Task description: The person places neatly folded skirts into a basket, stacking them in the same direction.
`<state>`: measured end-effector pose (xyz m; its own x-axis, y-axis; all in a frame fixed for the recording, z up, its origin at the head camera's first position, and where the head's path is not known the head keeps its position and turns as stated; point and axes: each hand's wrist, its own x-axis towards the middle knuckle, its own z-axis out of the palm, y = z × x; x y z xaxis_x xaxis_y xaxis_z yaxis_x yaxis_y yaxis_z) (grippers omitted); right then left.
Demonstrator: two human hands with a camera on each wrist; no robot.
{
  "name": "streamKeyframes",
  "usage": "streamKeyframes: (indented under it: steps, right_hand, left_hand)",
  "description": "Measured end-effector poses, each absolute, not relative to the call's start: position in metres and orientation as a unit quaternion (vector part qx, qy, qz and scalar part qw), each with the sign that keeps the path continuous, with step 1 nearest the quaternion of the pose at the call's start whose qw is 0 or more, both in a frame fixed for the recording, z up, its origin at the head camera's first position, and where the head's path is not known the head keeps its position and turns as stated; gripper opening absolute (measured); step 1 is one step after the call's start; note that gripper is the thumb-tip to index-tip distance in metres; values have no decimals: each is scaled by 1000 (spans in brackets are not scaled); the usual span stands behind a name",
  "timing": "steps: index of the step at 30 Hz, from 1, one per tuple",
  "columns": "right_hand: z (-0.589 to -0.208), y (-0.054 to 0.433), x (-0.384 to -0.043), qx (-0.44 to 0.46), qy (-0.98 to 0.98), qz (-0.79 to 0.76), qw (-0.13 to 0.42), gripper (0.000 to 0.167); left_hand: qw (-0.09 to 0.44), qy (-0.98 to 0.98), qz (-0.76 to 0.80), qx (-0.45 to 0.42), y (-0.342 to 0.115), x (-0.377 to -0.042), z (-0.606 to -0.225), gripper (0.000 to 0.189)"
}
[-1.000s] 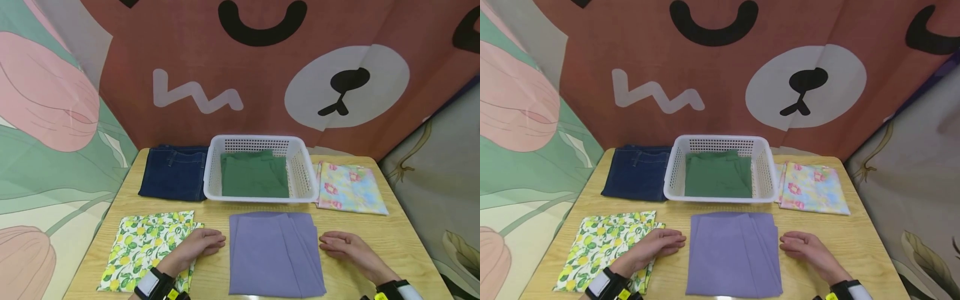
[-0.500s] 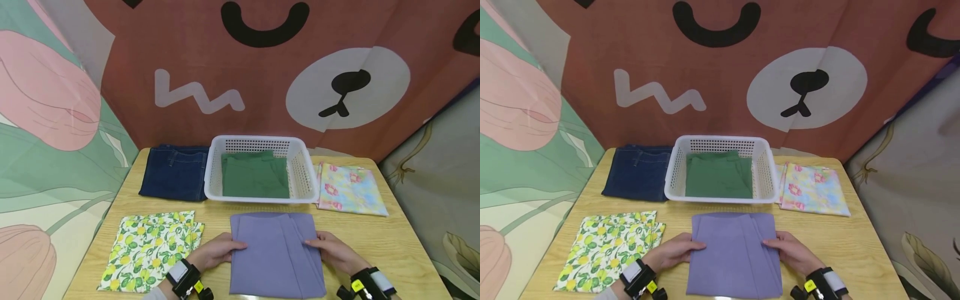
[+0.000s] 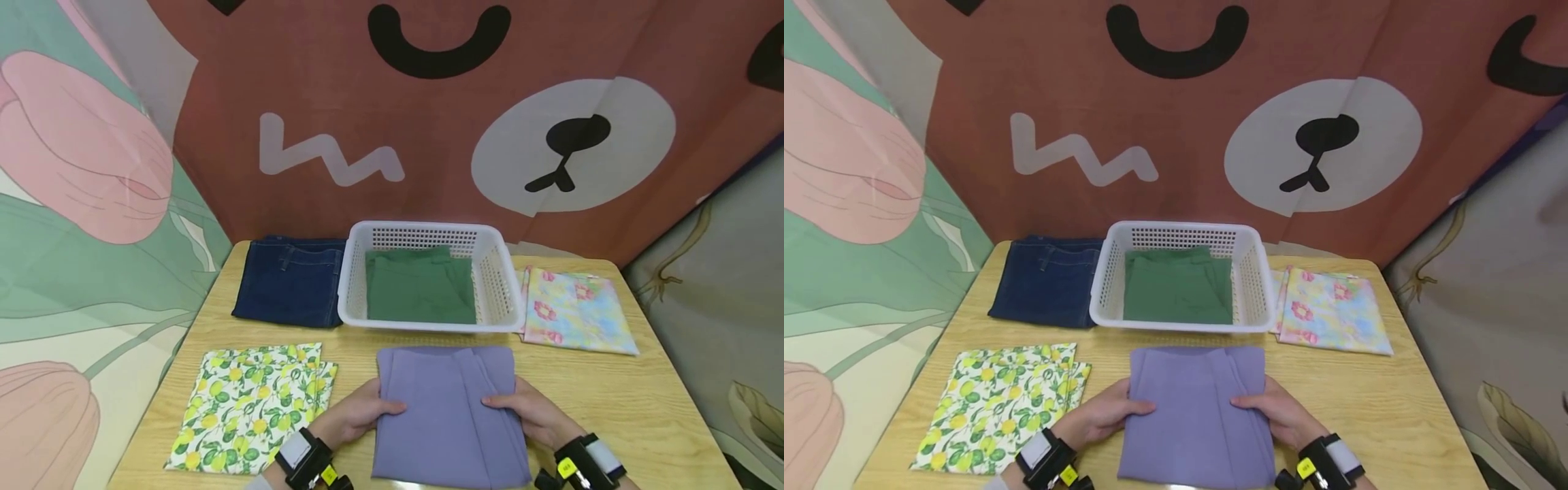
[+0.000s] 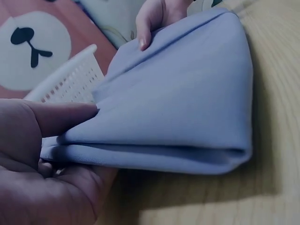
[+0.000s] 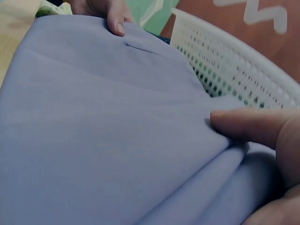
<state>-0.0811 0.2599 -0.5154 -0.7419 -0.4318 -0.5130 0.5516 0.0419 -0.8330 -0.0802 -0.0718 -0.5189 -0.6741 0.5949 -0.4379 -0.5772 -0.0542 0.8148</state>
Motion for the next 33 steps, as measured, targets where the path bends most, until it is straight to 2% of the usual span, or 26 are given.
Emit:
streamKeyframes:
  steps: [9, 15, 20, 25, 33]
  right_hand:
    - [-456, 257, -78, 23, 673, -651, 351, 83]
    - [-411, 257, -93, -10, 697, -645, 315, 82]
    - [-388, 251, -126, -19, 717, -645, 264, 82]
    - [-374, 243, -168, -10, 724, -647, 237, 81]
    - [-372, 232, -229, 18, 729, -660, 181, 81]
  left_hand:
    - [361, 618, 692, 87, -76, -76, -463, 49]
    - [329, 647, 677, 125, -79, -94, -418, 48]
    - [279, 681, 664, 129, -78, -124, -391, 47]
    - [227, 707, 662, 102, -76, -160, -374, 40]
    - [162, 736, 657, 43, -69, -215, -375, 41]
